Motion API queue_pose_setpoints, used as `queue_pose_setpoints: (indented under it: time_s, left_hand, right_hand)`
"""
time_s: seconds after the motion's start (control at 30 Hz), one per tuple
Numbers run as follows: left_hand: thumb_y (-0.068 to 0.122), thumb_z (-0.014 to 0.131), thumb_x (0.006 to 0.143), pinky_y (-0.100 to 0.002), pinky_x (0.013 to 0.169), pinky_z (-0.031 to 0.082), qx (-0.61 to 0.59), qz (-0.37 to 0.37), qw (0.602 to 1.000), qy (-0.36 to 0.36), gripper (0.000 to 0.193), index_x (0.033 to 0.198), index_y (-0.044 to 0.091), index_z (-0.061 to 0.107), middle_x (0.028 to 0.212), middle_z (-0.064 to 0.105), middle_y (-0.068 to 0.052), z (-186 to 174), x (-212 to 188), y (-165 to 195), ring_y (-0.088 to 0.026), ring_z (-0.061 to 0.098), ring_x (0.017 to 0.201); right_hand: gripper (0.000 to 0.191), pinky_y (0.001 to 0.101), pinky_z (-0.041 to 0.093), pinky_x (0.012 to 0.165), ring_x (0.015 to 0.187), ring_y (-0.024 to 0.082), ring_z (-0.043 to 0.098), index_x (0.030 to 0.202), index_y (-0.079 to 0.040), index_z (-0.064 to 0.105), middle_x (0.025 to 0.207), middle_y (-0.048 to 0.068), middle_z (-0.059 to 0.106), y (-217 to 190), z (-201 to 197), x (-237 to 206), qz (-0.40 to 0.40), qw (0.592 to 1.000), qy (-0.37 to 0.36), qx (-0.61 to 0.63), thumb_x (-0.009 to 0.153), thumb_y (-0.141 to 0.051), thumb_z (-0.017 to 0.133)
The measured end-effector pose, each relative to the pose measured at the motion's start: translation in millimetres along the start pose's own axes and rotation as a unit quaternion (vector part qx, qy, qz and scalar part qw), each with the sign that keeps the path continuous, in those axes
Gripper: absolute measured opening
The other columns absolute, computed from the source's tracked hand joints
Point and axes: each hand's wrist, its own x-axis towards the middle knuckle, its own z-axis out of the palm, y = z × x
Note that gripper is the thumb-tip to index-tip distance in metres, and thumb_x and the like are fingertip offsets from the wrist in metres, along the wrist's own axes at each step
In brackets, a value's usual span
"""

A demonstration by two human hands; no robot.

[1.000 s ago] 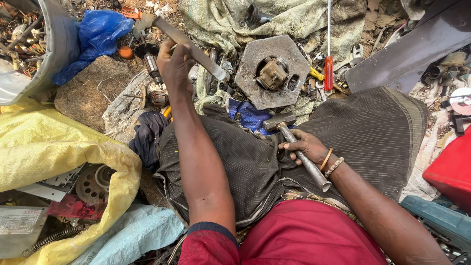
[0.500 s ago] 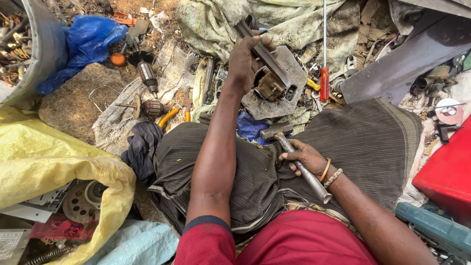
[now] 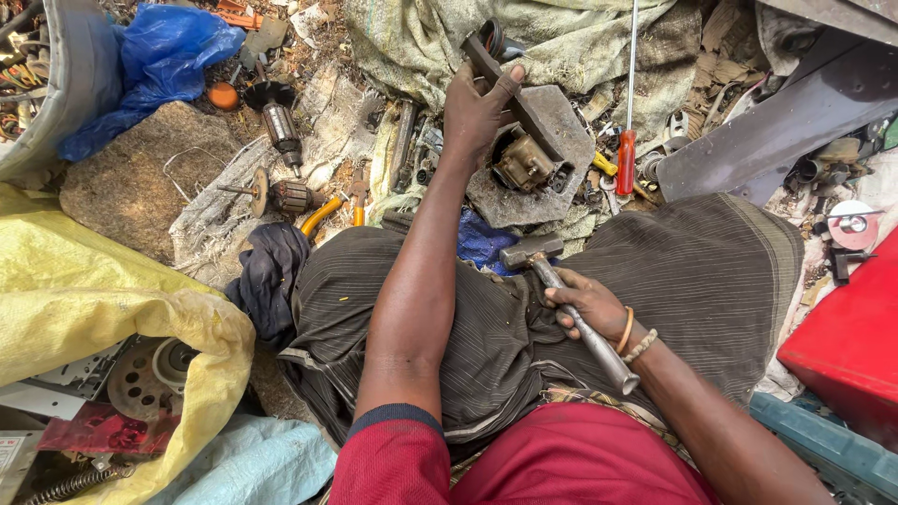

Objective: The person is repairing a metal part, possibly a carburetor, using a hammer, screwdriver, and pliers. They are sitting on the ground surrounded by various tools and scrap materials.

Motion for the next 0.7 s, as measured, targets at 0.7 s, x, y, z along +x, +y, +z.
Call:
queue_pose_setpoints:
  time_s: [0.7]
  left_hand:
    - [0.045, 0.077, 0.086, -0.038, 0.069, 0.067, 0.135, 0.008, 0.988, 0.069, 0.052, 0.107, -0.001, 0.064, 0.099, 0.072, -0.02, -1, 0, -18, -0.025, 0.078, 0.08]
  right_hand:
    - [0.061, 0.0332, 0.06, 0.069, 0.079, 0.017, 0.071, 0.162, -0.008, 0.03, 0.103, 0.011, 0.068, -91, 45, -49, -0.514, 0.629, 0.321, -0.487, 0.116, -0.027, 0.065]
